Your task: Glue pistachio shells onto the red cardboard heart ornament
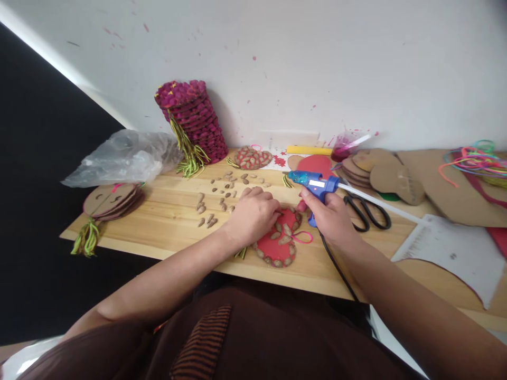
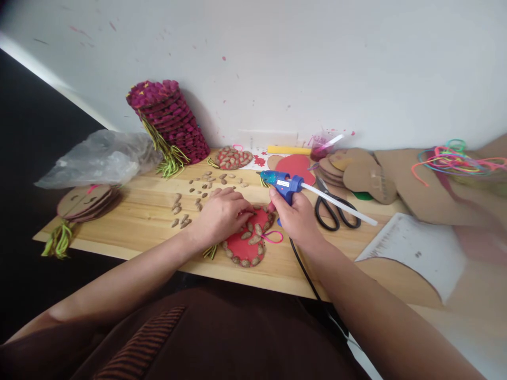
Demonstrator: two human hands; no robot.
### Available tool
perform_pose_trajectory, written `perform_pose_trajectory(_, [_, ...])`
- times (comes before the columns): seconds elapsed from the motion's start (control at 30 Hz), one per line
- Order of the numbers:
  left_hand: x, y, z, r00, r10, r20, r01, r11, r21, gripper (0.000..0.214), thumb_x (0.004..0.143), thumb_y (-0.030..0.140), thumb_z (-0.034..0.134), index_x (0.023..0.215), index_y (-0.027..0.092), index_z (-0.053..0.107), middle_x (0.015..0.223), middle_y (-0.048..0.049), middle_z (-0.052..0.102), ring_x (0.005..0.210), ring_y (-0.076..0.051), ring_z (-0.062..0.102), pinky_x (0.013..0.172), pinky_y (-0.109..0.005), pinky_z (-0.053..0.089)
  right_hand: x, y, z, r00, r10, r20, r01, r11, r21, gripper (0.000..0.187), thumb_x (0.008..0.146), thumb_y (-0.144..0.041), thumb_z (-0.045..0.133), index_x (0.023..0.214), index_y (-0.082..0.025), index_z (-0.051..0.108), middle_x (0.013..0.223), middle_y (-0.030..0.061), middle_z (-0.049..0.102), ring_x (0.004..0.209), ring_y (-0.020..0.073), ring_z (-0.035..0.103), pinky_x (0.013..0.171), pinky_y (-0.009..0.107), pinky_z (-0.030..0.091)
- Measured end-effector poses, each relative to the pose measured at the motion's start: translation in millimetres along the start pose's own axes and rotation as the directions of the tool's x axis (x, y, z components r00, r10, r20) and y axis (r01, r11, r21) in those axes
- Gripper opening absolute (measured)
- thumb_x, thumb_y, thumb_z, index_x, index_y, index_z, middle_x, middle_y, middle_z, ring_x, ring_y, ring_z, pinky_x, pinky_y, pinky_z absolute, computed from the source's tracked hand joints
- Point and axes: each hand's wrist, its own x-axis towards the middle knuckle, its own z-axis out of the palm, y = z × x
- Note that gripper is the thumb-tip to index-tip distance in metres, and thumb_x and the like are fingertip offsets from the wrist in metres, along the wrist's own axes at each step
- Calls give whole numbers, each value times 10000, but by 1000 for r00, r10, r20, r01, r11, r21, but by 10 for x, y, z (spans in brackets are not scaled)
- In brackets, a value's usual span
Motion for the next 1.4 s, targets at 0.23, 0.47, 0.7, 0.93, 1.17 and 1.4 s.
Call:
perform_pose_trajectory(0.23, [-17,-64,-14,999,-7,-35,5,998,-65,169,915,299,643,875,177,753,852,-69,701,878,-241,606,808,-373,432,3,6,6,1000,8,9,-9,1000,17,394,821,-565,673,737,-180,678,626,5,661,484,90,478,441,239,352])
perform_pose_trajectory(0.47, [-35,-333,-175,974,-114,-198,53,955,-291,121,876,244,693,787,168,724,737,-31,686,703,-156,588,710,-297,440,-1,-44,-12,1000,23,17,-23,999,24,390,823,-554,681,709,-183,656,636,-1,650,478,74,448,425,225,344])
perform_pose_trajectory(0.7, [-97,-336,-133,984,-73,-165,15,944,-328,85,872,158,650,841,174,728,796,-33,698,777,-163,614,771,-305,476,3,-40,-6,999,31,15,-32,999,44,379,819,-554,689,719,-190,656,641,-4,647,490,82,462,412,216,348])
perform_pose_trajectory(0.93, [-19,-115,-28,996,76,-49,-82,988,-131,161,925,252,617,915,171,756,858,-69,675,869,-226,595,813,-366,472,3,-29,-21,1000,29,8,-29,1000,8,382,816,-567,694,759,-190,672,645,-10,650,507,89,482,429,213,356])
perform_pose_trajectory(1.17, [78,-10,-14,997,70,34,-70,998,-11,168,909,192,585,870,152,743,838,-78,666,883,-245,589,830,-389,455,26,39,-40,999,44,-21,-45,999,-15,393,806,-587,700,769,-196,694,664,7,677,536,115,530,451,233,380])
perform_pose_trajectory(1.4, [7,-124,-112,999,41,-26,-43,995,-87,155,910,242,616,895,172,753,845,-57,682,856,-220,596,822,-363,455,60,112,-53,997,66,-41,-66,998,3,363,793,-571,724,834,-211,712,717,15,702,565,132,565,462,247,400])
